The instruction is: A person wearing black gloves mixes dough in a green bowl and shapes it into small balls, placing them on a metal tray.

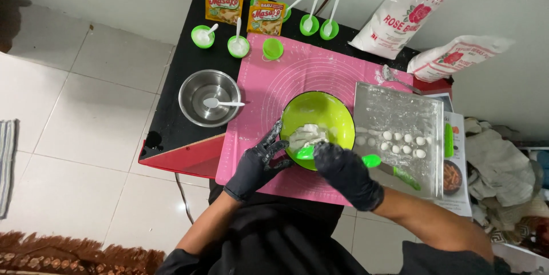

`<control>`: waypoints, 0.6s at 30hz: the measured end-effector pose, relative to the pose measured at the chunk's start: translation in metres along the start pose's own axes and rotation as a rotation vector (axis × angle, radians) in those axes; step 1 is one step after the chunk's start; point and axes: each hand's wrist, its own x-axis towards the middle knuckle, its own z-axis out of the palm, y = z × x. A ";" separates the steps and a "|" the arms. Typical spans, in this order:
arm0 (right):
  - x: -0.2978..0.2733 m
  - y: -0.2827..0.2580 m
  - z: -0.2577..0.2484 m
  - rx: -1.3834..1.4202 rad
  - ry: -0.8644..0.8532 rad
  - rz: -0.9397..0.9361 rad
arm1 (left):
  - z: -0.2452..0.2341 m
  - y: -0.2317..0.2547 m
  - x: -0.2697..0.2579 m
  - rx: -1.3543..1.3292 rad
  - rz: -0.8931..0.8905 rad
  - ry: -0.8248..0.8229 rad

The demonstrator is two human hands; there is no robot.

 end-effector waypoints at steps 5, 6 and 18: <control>0.023 0.051 -0.016 0.358 -0.166 0.238 | 0.009 -0.008 -0.005 0.028 0.024 0.029; 0.025 0.059 -0.018 0.482 -0.228 0.310 | 0.011 -0.007 -0.008 0.021 0.014 0.031; 0.008 0.000 0.057 -0.154 0.386 0.159 | 0.001 0.000 -0.001 -0.038 -0.035 -0.043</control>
